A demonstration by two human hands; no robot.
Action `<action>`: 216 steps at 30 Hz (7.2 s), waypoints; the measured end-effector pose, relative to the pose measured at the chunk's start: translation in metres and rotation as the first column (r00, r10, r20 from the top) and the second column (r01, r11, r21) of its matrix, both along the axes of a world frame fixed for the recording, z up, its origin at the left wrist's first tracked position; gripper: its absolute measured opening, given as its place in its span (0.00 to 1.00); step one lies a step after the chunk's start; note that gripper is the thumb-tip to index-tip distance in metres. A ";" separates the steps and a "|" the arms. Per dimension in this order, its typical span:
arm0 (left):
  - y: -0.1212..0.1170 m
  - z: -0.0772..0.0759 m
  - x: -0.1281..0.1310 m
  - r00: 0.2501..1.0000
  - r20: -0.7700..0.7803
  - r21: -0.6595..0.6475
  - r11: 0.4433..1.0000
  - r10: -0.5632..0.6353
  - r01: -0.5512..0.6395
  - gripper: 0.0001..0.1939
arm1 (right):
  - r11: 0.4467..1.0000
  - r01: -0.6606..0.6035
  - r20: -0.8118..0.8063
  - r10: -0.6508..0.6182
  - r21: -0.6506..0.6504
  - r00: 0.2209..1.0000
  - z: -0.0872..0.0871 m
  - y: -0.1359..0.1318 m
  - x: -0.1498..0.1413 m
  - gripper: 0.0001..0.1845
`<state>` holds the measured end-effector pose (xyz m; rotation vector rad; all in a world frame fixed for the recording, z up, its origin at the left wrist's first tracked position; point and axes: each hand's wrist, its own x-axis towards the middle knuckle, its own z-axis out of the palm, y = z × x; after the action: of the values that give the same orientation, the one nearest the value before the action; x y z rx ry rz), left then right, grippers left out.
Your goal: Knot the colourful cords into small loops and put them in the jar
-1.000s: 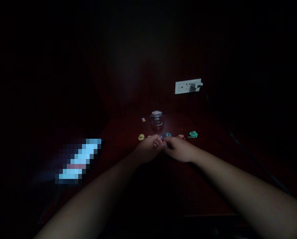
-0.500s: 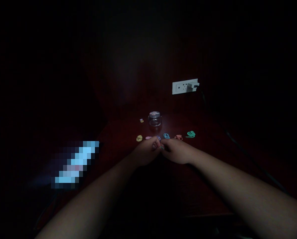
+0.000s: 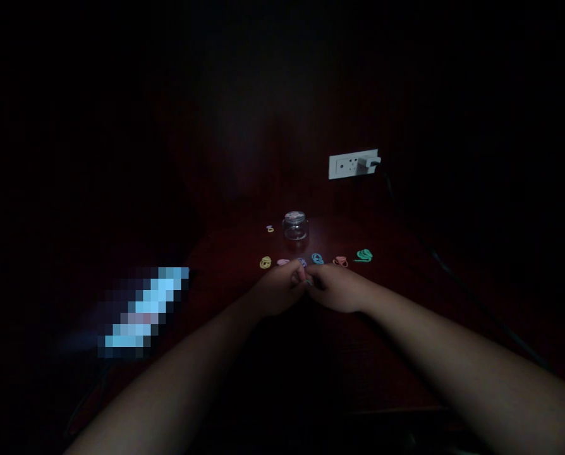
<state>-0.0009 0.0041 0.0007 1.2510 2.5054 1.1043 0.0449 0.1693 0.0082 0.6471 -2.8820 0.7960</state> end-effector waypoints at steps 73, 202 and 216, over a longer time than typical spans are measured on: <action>0.003 -0.002 -0.004 0.977 0.207 0.075 0.995 0.046 -0.063 0.08 | 0.998 0.058 0.055 -0.059 0.019 0.997 0.004 -0.001 -0.002 0.06; 0.007 0.004 -0.001 0.967 0.211 0.169 0.969 0.143 -0.180 0.07 | 0.989 0.016 -0.001 -0.016 -0.147 1.000 -0.006 0.002 -0.011 0.04; 0.008 0.001 -0.004 0.965 0.200 0.208 0.955 0.171 -0.212 0.08 | 0.982 0.025 0.000 -0.025 -0.187 1.000 -0.006 0.003 -0.012 0.01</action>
<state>-0.0046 0.0117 0.0018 0.9163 2.4578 1.5140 0.0329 0.1721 0.0026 0.5882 -2.7617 1.0460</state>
